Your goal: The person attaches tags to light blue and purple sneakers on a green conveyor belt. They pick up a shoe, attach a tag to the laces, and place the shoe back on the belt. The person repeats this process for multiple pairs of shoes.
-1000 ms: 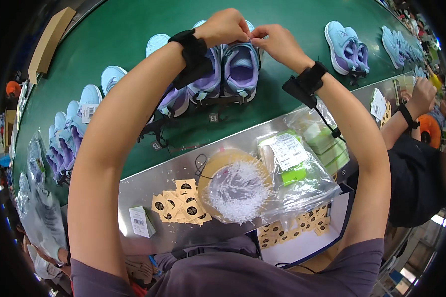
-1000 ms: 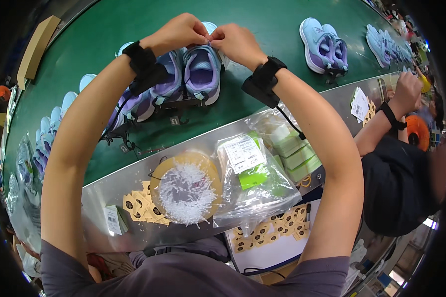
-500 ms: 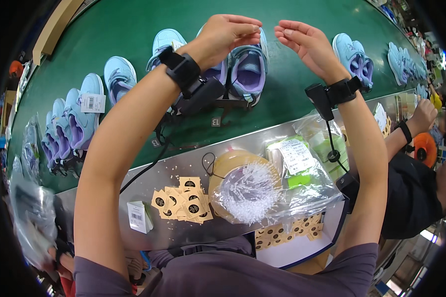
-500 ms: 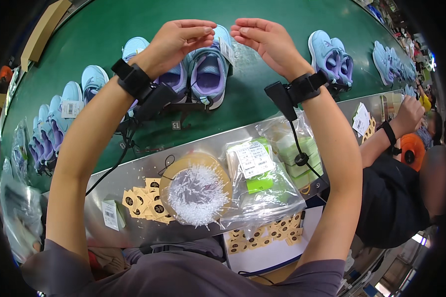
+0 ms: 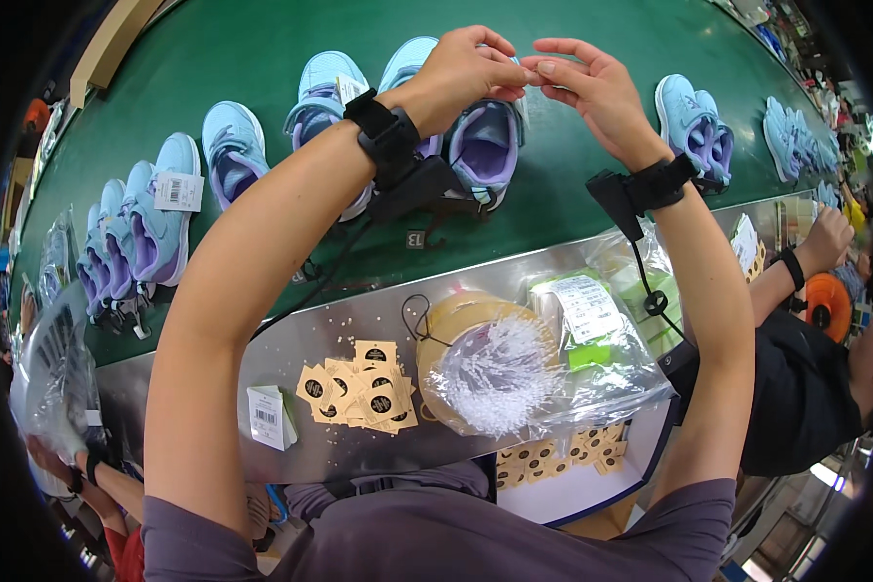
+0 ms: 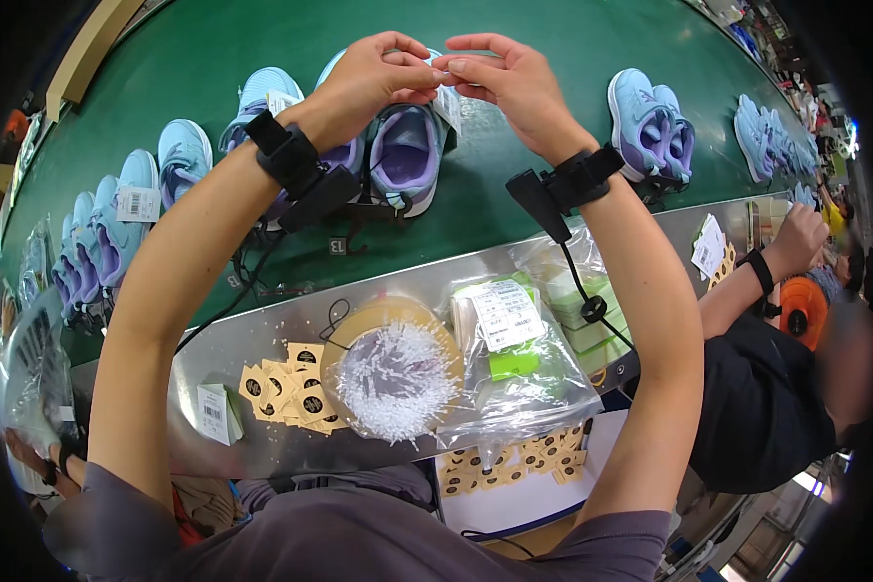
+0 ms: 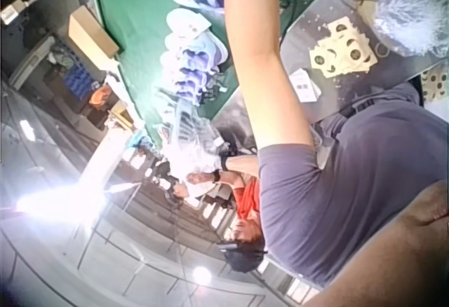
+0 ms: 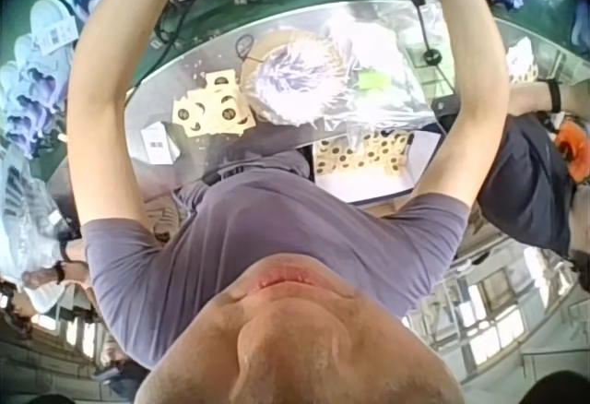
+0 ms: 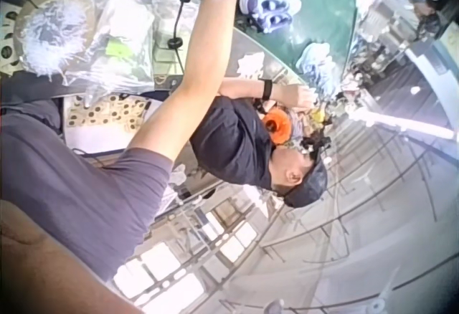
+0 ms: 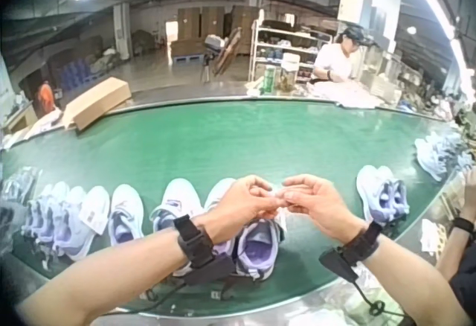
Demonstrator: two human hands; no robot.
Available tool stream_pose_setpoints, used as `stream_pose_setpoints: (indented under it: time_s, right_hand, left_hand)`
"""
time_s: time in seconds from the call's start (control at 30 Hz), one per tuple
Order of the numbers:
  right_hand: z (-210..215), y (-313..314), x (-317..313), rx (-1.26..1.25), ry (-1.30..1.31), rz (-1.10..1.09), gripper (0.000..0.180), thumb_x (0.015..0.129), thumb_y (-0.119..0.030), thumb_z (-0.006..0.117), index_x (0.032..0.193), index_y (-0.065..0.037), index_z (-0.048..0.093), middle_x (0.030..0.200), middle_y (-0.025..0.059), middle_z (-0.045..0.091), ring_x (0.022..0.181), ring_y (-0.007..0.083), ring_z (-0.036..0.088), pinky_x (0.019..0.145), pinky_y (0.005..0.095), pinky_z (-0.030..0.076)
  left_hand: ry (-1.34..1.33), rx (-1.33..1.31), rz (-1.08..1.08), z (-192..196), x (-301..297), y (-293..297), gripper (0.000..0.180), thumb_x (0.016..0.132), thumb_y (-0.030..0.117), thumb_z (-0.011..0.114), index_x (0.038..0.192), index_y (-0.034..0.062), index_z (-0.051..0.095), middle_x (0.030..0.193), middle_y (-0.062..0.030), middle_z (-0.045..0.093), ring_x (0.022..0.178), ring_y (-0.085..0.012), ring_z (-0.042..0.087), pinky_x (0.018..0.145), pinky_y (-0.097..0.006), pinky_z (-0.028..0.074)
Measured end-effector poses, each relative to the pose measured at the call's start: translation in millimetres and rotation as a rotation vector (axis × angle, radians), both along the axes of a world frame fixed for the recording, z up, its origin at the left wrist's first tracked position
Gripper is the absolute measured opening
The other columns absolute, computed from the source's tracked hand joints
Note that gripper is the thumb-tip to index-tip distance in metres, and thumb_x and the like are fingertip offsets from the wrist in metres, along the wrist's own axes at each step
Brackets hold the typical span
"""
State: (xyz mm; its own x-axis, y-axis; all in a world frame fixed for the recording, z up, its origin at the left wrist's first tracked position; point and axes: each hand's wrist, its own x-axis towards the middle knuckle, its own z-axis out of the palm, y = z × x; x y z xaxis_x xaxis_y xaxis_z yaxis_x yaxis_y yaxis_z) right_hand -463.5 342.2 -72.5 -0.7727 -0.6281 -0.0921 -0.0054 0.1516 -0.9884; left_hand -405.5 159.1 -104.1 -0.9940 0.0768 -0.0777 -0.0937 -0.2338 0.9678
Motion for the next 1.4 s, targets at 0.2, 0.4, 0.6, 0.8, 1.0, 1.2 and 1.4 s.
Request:
stream_pose_setpoints:
  time_s: [0.2, 0.4, 0.6, 0.8, 1.0, 1.2, 1.4]
  right_hand:
    - [4.7, -7.5, 4.9, 0.062, 0.090, -0.001, 0.035, 0.088, -0.012, 0.062, 0.117, 0.004, 0.052, 0.104, 0.0136, 0.066, 0.090, 0.0147, 0.064, 0.080, 0.0251, 0.052]
    - [-3.0, -13.1, 3.7, 0.103, 0.201, -0.018, 0.029, 0.086, -0.011, 0.064, 0.110, 0.002, 0.054, 0.097, 0.0096, 0.065, 0.090, 0.0139, 0.063, 0.080, 0.0257, 0.052]
    - [-10.0, -16.3, -3.0, 0.118, 0.223, 0.033, 0.025, 0.085, -0.009, 0.065, 0.105, 0.002, 0.055, 0.095, 0.0092, 0.065, 0.088, 0.0142, 0.063, 0.079, 0.0258, 0.053]
    - [-4.9, -24.8, 5.7, 0.105, 0.247, 0.010, 0.025, 0.085, -0.009, 0.065, 0.104, 0.002, 0.054, 0.103, 0.0128, 0.065, 0.090, 0.0148, 0.063, 0.080, 0.0258, 0.053]
    - [-1.2, -28.7, 7.3, 0.001, 0.011, -0.027, 0.031, 0.082, -0.009, 0.068, 0.106, 0.003, 0.051, 0.102, 0.0161, 0.065, 0.090, 0.0187, 0.065, 0.077, 0.0271, 0.055]
    - [0.6, -32.9, 8.8, 0.015, -0.023, 0.027, 0.028, 0.082, -0.008, 0.069, 0.103, 0.002, 0.053, 0.101, 0.0154, 0.065, 0.090, 0.0186, 0.065, 0.076, 0.0271, 0.055]
    - [-0.2, -36.3, 11.5, 0.070, 0.168, 0.107, 0.023, 0.083, -0.005, 0.066, 0.102, 0.001, 0.055, 0.097, 0.0113, 0.066, 0.089, 0.0163, 0.064, 0.075, 0.0267, 0.054]
  left_hand:
    - [-0.011, -0.007, 0.022, 1.9, 7.3, -3.6, 0.041, 0.081, 0.010, 0.069, 0.111, -0.0079, 0.047, 0.096, -0.0136, 0.063, 0.083, -0.0168, 0.064, 0.076, -0.025, 0.054]
    - [0.002, -0.008, -0.020, 0.0, 8.2, -10.4, 0.038, 0.083, 0.008, 0.066, 0.113, -0.0081, 0.049, 0.097, -0.0139, 0.063, 0.085, -0.0175, 0.065, 0.079, -0.026, 0.054]
    - [-0.017, -0.017, -0.004, -1.4, 11.5, -13.3, 0.035, 0.085, 0.009, 0.064, 0.113, -0.0069, 0.051, 0.099, -0.0137, 0.063, 0.088, -0.0169, 0.065, 0.080, -0.025, 0.054]
    - [0.046, 0.025, 0.030, -6.7, 16.7, -20.4, 0.037, 0.085, 0.012, 0.065, 0.115, -0.0055, 0.051, 0.100, -0.0128, 0.064, 0.090, -0.0170, 0.065, 0.082, -0.025, 0.053]
    - [0.057, 0.039, -0.003, -6.4, 22.7, -25.5, 0.040, 0.085, 0.012, 0.065, 0.116, -0.0063, 0.048, 0.099, -0.0128, 0.064, 0.089, -0.0162, 0.064, 0.083, -0.027, 0.052]
    - [0.052, 0.010, 0.022, -6.7, 25.6, -28.7, 0.046, 0.081, 0.013, 0.067, 0.116, -0.0075, 0.047, 0.098, -0.0128, 0.064, 0.089, -0.0156, 0.063, 0.082, -0.027, 0.051]
    - [0.072, -0.014, -0.001, -8.1, 29.9, -33.3, 0.044, 0.082, 0.013, 0.067, 0.117, -0.0056, 0.048, 0.097, -0.0129, 0.066, 0.087, -0.0149, 0.064, 0.079, -0.025, 0.051]
